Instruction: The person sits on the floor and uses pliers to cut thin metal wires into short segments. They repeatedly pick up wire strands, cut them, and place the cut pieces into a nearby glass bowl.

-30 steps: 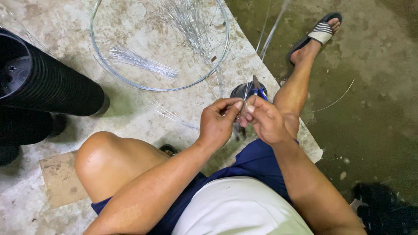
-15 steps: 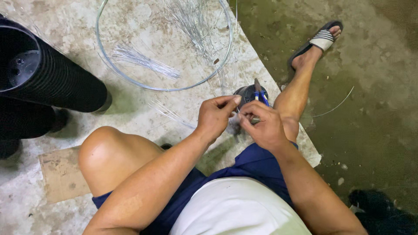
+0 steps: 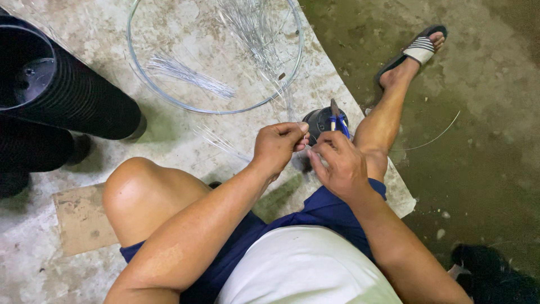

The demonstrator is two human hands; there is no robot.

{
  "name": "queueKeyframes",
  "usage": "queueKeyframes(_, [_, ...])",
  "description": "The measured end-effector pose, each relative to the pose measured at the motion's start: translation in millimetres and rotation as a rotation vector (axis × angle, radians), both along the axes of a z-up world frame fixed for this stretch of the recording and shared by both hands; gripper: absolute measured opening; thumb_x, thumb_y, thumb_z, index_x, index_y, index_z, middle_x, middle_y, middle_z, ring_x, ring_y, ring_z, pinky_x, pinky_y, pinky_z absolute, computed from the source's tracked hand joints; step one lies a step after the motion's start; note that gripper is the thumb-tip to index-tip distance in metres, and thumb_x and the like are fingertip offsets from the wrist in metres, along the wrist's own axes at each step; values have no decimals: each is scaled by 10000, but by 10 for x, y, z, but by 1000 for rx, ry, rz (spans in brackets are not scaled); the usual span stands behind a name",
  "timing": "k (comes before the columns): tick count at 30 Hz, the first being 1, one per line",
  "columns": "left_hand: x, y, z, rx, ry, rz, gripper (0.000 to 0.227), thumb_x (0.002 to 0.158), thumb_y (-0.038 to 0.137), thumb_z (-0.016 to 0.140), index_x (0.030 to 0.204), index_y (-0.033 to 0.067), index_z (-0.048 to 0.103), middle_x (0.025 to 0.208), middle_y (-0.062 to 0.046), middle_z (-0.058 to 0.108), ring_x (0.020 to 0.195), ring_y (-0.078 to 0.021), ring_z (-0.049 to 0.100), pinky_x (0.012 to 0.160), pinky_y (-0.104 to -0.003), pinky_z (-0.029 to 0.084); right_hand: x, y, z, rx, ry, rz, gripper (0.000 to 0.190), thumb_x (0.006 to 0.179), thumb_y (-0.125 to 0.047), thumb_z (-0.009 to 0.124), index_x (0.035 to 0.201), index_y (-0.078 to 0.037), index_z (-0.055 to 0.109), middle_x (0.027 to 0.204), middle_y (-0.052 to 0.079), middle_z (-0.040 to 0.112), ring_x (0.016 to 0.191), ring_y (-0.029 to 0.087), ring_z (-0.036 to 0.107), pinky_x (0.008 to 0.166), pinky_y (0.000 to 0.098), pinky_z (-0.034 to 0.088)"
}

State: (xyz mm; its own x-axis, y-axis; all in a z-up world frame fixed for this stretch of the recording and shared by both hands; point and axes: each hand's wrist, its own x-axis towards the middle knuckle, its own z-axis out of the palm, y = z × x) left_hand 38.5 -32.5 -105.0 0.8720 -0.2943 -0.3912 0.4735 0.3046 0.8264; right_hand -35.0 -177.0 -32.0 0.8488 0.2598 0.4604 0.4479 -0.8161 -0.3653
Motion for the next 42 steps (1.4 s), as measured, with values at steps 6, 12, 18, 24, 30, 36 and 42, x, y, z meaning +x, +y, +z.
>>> queueKeyframes(6, [-101,9,138,-75,-86,-22,287,948,203,740,1080,-52,758,879,-84,738,745,-93,672,705,-240,578,-60,-14,1,253,36,12,107,918,10,737,983,-7,653,1048,134,629,896,290,679,754,369,547])
queueKeyframes(12, [-261,-36,231,27,-123,21,267,957,214,727,1041,-33,786,866,-43,776,756,-70,674,697,-228,557,-71,31,-52,132,-22,-21,150,889,-2,777,936,-1,634,1069,166,627,880,307,666,730,383,531])
queueKeyframes(18, [-264,34,441,133,-256,27,231,952,187,728,1024,-23,793,819,-55,756,702,-62,632,626,-240,500,-64,5,-100,315,-40,45,157,909,-15,727,1032,-3,629,1036,129,662,948,255,684,831,339,555])
queueKeyframes(24, [-319,157,668,478,-644,-122,199,909,174,743,1000,9,803,807,-64,730,688,-77,643,630,-262,505,105,-208,-172,1009,504,-188,167,1017,-47,624,1169,1,675,857,-15,616,733,38,543,666,189,450])
queueKeyframes(30, [-317,163,748,314,-598,-172,212,907,159,747,1074,29,757,842,-45,716,715,-98,637,649,-262,519,242,-283,-126,1144,512,-138,152,1080,-95,602,1012,21,673,796,15,626,677,71,554,650,221,471])
queueKeyframes(36, [-345,145,767,401,-589,-60,166,884,130,769,1013,31,806,742,-46,665,653,-89,582,598,-254,475,232,-344,-351,1252,498,-86,181,1091,-127,630,1047,47,658,840,61,630,718,105,569,682,254,489])
queueKeyframes(42, [-337,168,828,395,-643,33,134,908,108,776,1009,21,788,781,-64,704,662,-110,634,616,-253,507,714,-957,-1150,1261,523,-81,493,1076,-392,599,1293,48,654,1141,137,693,981,204,660,903,333,550])
